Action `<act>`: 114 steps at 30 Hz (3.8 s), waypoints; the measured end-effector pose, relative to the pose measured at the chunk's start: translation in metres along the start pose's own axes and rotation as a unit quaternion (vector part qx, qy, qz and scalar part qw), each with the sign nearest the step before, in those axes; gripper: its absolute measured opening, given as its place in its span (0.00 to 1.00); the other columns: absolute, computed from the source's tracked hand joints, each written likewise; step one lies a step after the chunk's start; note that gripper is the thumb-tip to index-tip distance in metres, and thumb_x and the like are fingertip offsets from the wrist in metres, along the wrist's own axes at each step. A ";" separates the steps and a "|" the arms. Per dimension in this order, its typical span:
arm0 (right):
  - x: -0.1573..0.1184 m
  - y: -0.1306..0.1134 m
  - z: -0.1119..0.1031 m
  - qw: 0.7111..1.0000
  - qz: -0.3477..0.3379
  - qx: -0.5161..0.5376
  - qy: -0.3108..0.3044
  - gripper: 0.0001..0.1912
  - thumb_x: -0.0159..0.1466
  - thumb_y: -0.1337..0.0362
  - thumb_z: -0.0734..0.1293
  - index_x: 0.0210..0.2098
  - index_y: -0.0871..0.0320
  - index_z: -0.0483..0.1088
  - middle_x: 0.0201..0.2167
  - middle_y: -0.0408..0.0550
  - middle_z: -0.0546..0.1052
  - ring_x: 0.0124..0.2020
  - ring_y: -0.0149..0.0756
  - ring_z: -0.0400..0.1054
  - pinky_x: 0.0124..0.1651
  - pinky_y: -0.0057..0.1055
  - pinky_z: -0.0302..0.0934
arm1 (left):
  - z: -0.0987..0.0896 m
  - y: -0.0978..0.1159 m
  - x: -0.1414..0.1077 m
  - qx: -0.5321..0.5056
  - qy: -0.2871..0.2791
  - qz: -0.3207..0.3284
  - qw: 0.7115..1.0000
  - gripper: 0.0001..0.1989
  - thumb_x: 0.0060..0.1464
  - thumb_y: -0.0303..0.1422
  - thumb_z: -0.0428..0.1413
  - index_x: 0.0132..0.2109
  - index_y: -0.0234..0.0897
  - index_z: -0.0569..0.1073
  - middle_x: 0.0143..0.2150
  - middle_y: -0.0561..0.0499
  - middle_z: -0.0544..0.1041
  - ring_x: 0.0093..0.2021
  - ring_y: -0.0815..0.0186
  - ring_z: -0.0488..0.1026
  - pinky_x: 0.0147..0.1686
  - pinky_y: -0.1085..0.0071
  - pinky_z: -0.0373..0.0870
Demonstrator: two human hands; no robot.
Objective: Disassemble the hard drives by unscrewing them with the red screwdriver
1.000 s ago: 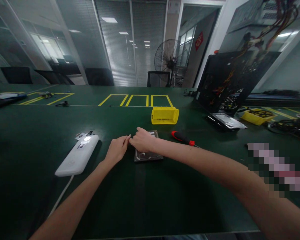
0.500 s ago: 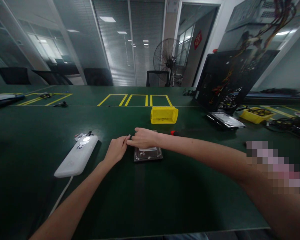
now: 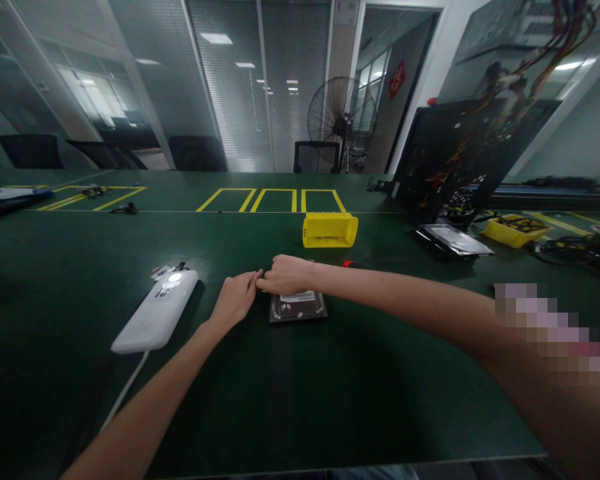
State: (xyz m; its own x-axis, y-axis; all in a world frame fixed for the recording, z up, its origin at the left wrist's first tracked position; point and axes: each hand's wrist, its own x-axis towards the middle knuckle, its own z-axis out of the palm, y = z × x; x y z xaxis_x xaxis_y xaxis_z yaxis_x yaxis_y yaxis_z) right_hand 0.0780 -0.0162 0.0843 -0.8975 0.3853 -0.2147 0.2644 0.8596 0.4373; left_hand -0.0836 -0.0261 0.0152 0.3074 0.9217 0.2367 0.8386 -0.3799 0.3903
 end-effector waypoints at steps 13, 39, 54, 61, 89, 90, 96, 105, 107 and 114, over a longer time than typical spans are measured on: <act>-0.006 0.009 0.024 0.996 -0.005 0.036 0.078 0.19 0.70 0.55 0.48 0.51 0.62 0.57 0.31 0.47 0.72 0.24 0.30 0.61 0.27 0.30 0.51 | -0.001 0.000 0.000 -0.018 -0.001 -0.010 1.000 0.19 0.64 0.36 0.38 0.34 0.36 0.71 0.34 0.45 0.78 0.33 0.62 0.73 0.34 0.70 0.62; -0.023 0.017 0.019 0.953 0.035 0.296 0.055 0.13 0.66 0.62 0.55 0.47 0.62 0.62 0.38 0.51 0.72 0.34 0.34 0.65 0.35 0.33 0.57 | 0.000 -0.001 0.000 0.007 -0.016 0.012 1.000 0.20 0.63 0.37 0.35 0.27 0.38 0.65 0.28 0.49 0.73 0.30 0.62 0.70 0.31 0.69 0.61; -0.031 0.021 0.024 0.915 0.056 0.393 0.064 0.15 0.65 0.61 0.58 0.48 0.61 0.66 0.38 0.50 0.72 0.36 0.32 0.66 0.36 0.30 0.58 | 0.003 -0.003 0.000 0.035 -0.035 0.027 0.998 0.23 0.64 0.39 0.34 0.29 0.38 0.68 0.30 0.49 0.73 0.37 0.59 0.71 0.40 0.64 0.61; -0.038 0.030 0.025 0.915 0.127 0.366 0.108 0.12 0.64 0.61 0.60 0.44 0.58 0.70 0.36 0.46 0.74 0.34 0.29 0.66 0.35 0.28 0.57 | 0.002 0.000 -0.002 0.045 -0.049 0.038 0.997 0.23 0.64 0.39 0.35 0.30 0.38 0.69 0.31 0.49 0.74 0.38 0.59 0.70 0.42 0.62 0.60; -0.165 0.009 0.082 0.823 0.532 0.158 0.123 0.26 0.65 0.48 0.55 0.50 0.60 0.68 0.48 0.56 0.73 0.50 0.47 0.65 0.50 0.42 0.61 | -0.001 0.057 -0.023 -0.038 -0.150 0.116 0.981 0.33 0.42 0.64 0.50 0.39 0.38 0.67 0.43 0.45 0.71 0.39 0.57 0.63 0.41 0.60 0.57; -0.179 -0.001 0.087 0.822 0.534 0.164 0.110 0.29 0.63 0.46 0.56 0.54 0.60 0.66 0.50 0.57 0.71 0.51 0.49 0.64 0.51 0.45 0.61 | 0.000 0.061 -0.022 -0.040 -0.152 0.118 0.981 0.34 0.42 0.64 0.49 0.40 0.38 0.67 0.43 0.45 0.70 0.39 0.57 0.63 0.41 0.60 0.57; -0.218 -0.026 0.116 0.785 0.563 0.243 0.090 0.31 0.64 0.46 0.52 0.58 0.60 0.61 0.54 0.56 0.70 0.55 0.50 0.63 0.54 0.47 0.59 | 0.010 0.089 -0.008 -0.038 -0.158 0.172 0.972 0.36 0.42 0.66 0.47 0.41 0.37 0.68 0.45 0.43 0.69 0.40 0.57 0.63 0.42 0.59 0.57; -0.233 -0.018 0.128 0.769 0.607 0.189 0.074 0.26 0.66 0.55 0.53 0.60 0.57 0.58 0.44 0.57 0.74 0.44 0.47 0.69 0.46 0.42 0.63 | 0.013 0.087 0.042 -0.086 -0.122 0.143 0.978 0.30 0.52 0.61 0.41 0.39 0.38 0.66 0.41 0.47 0.71 0.38 0.60 0.66 0.42 0.60 0.60; -0.240 -0.014 0.131 0.753 0.625 0.183 0.094 0.25 0.65 0.57 0.55 0.60 0.57 0.58 0.42 0.55 0.74 0.43 0.46 0.69 0.44 0.41 0.64 | 0.010 0.077 0.066 -0.095 -0.027 0.071 0.993 0.25 0.57 0.56 0.41 0.42 0.37 0.65 0.44 0.46 0.71 0.42 0.59 0.67 0.45 0.58 0.60; -0.247 -0.012 0.132 0.755 0.620 0.159 0.141 0.25 0.64 0.54 0.56 0.57 0.59 0.60 0.47 0.55 0.71 0.48 0.47 0.65 0.48 0.41 0.63 | 0.024 0.059 0.130 -0.090 0.045 -0.049 0.994 0.19 0.53 0.41 0.56 0.47 0.38 0.62 0.49 0.40 0.71 0.50 0.52 0.68 0.49 0.53 0.61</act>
State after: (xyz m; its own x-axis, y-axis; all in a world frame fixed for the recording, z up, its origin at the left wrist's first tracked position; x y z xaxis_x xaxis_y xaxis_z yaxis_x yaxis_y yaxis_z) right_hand 0.3433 -0.0773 0.0169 0.0817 0.9122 0.4015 0.9946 -0.0487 -0.0919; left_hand 0.0166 0.0736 0.0473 0.1799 0.9473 0.2651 0.7658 -0.3040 0.5668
